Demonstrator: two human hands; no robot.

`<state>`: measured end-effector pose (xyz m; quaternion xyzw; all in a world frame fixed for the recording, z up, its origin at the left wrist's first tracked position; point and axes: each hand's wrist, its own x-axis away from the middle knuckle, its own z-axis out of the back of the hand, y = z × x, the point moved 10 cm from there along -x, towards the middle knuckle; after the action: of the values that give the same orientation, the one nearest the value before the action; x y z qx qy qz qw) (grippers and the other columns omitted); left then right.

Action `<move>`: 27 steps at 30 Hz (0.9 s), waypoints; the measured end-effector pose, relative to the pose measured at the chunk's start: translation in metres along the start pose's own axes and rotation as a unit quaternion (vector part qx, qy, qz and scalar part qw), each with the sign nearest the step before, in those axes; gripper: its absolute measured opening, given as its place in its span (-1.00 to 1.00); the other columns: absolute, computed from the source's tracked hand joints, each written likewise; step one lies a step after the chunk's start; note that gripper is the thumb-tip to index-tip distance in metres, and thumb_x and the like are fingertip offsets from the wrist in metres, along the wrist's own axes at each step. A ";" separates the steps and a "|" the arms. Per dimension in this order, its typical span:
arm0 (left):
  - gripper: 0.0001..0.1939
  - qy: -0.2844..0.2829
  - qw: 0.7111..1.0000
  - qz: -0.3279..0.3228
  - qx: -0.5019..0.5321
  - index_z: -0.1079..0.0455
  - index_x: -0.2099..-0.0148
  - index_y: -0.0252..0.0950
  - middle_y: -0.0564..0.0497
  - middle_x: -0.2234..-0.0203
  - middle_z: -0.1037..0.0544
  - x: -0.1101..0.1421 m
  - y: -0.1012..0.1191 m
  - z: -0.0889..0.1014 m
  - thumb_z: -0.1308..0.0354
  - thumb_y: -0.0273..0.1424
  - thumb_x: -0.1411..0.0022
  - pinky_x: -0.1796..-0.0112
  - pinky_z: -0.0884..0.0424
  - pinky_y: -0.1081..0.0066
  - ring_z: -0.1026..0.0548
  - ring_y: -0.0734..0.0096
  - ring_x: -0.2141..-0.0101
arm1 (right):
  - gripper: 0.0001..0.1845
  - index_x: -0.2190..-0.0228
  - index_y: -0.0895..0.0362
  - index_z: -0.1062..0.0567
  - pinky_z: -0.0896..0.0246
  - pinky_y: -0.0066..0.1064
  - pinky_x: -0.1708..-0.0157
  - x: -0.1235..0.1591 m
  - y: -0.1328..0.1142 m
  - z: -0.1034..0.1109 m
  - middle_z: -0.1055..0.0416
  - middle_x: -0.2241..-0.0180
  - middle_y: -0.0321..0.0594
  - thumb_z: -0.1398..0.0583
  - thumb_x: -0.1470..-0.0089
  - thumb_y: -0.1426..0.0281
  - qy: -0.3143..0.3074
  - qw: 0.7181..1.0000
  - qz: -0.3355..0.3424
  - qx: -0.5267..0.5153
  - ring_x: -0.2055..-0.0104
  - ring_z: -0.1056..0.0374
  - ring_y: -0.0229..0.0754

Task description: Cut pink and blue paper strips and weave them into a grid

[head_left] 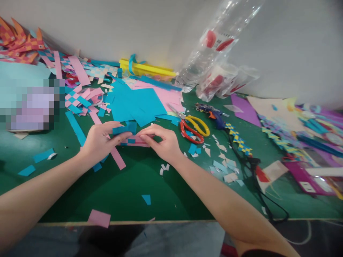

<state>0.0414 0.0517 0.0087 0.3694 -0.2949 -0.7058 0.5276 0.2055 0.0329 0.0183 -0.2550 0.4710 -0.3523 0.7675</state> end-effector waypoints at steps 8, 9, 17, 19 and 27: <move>-0.70 -0.002 1.000 -0.006 -0.028 -0.58 0.39 -0.18 -0.01 0.48 -0.64 0.001 -0.002 0.002 -0.20 -0.09 -0.18 0.25 -0.54 0.32 -0.60 0.08 0.17 | -0.87 0.33 0.08 -0.57 -0.39 -0.39 0.32 0.001 -0.003 0.005 -0.60 0.37 -0.26 -0.19 -0.20 0.37 0.021 0.997 0.024 0.068 0.34 -0.48 -0.24; -0.70 -0.001 1.000 -0.009 -0.024 -0.59 0.34 -0.19 -0.01 0.43 -0.65 0.001 -0.001 0.002 -0.19 -0.10 -0.19 0.25 -0.54 0.33 -0.60 0.11 0.19 | -0.87 0.33 0.09 -0.56 -0.39 -0.39 0.32 0.002 -0.004 0.005 -0.60 0.36 -0.25 -0.20 -0.20 0.38 0.024 0.997 0.032 0.072 0.33 -0.48 -0.24; -0.71 -0.050 0.997 0.028 0.043 -0.59 0.31 -0.24 -0.01 0.46 -0.65 -0.003 -0.004 -0.009 -0.27 -0.11 -0.10 0.46 -0.53 0.44 -0.61 0.26 0.43 | -0.85 0.31 0.03 -0.57 -0.43 -0.34 0.28 0.002 -0.003 0.006 -0.61 0.33 -0.28 -0.17 -0.22 0.36 0.024 0.995 0.037 0.089 0.29 -0.52 -0.21; -0.71 -0.066 0.996 0.037 0.042 -0.60 0.33 -0.22 0.00 0.45 -0.66 -0.003 -0.008 -0.012 -0.26 -0.11 -0.11 0.47 -0.53 0.42 -0.60 0.26 0.45 | -0.88 0.31 0.03 -0.57 -0.43 -0.34 0.28 0.003 -0.004 0.003 -0.61 0.33 -0.27 -0.20 -0.20 0.35 0.011 0.995 0.044 0.084 0.30 -0.51 -0.21; -0.76 -0.057 0.997 -0.002 0.043 -0.61 0.23 -0.10 0.03 0.21 -0.66 -0.003 -0.008 -0.013 -0.27 -0.12 -0.12 0.14 -0.52 0.28 -0.56 0.10 0.08 | -0.89 0.34 0.03 -0.59 -0.43 -0.33 0.27 0.001 -0.003 -0.004 -0.60 0.36 -0.27 -0.22 -0.17 0.34 -0.012 0.997 0.028 0.064 0.29 -0.51 -0.20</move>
<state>0.0482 0.0566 -0.0045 0.3518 -0.3541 -0.7135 0.4917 0.2010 0.0305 0.0180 -0.1962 0.4447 -0.3571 0.7976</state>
